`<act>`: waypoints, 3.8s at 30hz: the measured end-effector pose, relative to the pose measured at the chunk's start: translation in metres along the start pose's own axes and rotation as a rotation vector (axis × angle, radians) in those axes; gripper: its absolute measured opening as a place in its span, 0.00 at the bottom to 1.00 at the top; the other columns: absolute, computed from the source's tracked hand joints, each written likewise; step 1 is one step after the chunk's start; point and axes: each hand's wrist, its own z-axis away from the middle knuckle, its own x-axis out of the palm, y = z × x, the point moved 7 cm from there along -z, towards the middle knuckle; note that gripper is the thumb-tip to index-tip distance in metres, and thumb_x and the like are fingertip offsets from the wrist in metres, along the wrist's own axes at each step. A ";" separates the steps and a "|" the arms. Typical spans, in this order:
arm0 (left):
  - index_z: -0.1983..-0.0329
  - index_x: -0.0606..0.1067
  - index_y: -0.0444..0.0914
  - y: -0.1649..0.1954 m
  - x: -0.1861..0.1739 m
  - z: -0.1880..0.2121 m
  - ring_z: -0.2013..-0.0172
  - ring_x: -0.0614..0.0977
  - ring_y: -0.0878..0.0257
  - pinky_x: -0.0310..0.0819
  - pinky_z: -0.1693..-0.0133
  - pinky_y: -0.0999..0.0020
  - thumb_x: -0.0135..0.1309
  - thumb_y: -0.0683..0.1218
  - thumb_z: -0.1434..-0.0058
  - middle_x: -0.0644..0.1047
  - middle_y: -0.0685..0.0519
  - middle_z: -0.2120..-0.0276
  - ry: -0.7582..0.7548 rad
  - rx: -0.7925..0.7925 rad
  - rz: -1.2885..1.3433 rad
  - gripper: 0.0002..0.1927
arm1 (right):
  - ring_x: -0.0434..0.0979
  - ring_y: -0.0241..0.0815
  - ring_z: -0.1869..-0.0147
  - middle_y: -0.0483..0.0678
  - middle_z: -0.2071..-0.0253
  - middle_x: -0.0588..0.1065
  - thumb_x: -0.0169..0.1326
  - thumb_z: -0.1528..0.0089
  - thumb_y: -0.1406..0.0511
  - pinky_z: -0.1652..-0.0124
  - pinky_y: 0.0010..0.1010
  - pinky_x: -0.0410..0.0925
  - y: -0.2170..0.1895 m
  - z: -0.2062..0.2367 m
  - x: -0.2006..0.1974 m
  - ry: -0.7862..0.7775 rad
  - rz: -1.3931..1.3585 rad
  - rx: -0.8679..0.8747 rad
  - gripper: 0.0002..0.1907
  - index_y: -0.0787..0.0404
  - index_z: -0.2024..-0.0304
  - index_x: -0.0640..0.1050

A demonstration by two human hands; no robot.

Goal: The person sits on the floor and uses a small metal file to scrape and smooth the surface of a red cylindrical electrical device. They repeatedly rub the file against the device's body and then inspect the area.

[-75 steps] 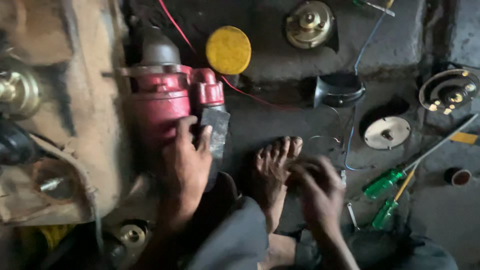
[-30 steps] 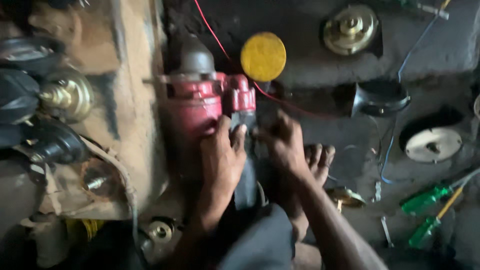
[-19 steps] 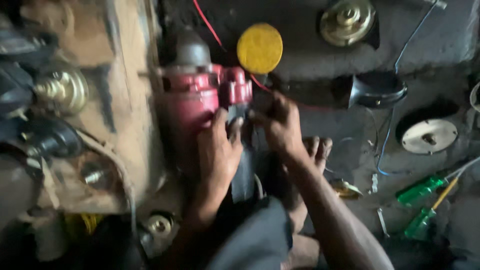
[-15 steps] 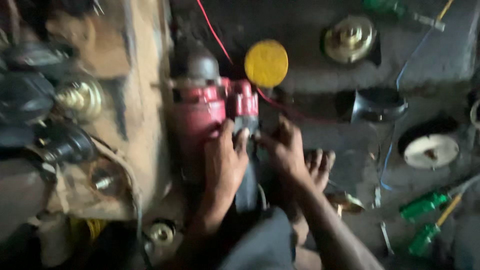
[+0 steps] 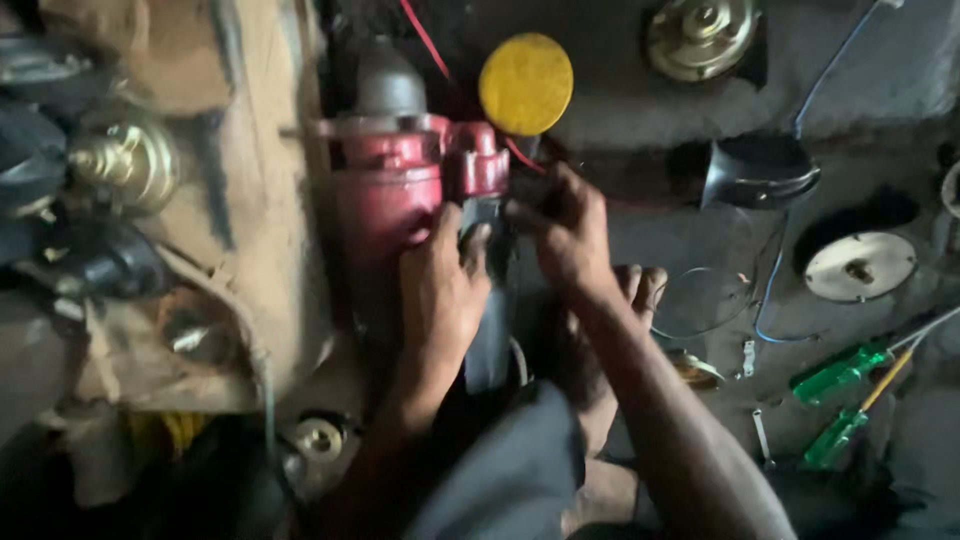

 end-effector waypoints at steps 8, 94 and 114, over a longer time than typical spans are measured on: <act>0.58 0.73 0.35 -0.004 0.004 -0.002 0.69 0.79 0.34 0.71 0.69 0.43 0.58 0.49 0.32 0.77 0.33 0.72 -0.087 -0.091 -0.022 0.12 | 0.75 0.30 0.66 0.41 0.71 0.76 0.65 0.42 0.72 0.65 0.25 0.70 0.014 0.002 0.003 -0.030 -0.052 0.079 0.10 0.61 0.67 0.74; 0.53 0.78 0.38 -0.023 0.017 0.002 0.61 0.81 0.36 0.74 0.60 0.45 0.55 0.48 0.34 0.81 0.37 0.63 -0.088 -0.148 -0.046 0.11 | 0.74 0.30 0.67 0.42 0.72 0.74 0.62 0.47 0.77 0.65 0.25 0.70 0.009 0.001 0.007 -0.032 -0.043 0.116 0.11 0.61 0.72 0.74; 0.57 0.76 0.38 -0.011 0.006 -0.003 0.65 0.80 0.36 0.73 0.67 0.45 0.55 0.48 0.34 0.79 0.36 0.68 -0.080 -0.196 0.049 0.08 | 0.68 0.28 0.71 0.38 0.76 0.70 0.65 0.45 0.75 0.70 0.25 0.65 0.006 0.002 0.006 0.005 -0.033 0.128 0.13 0.61 0.73 0.71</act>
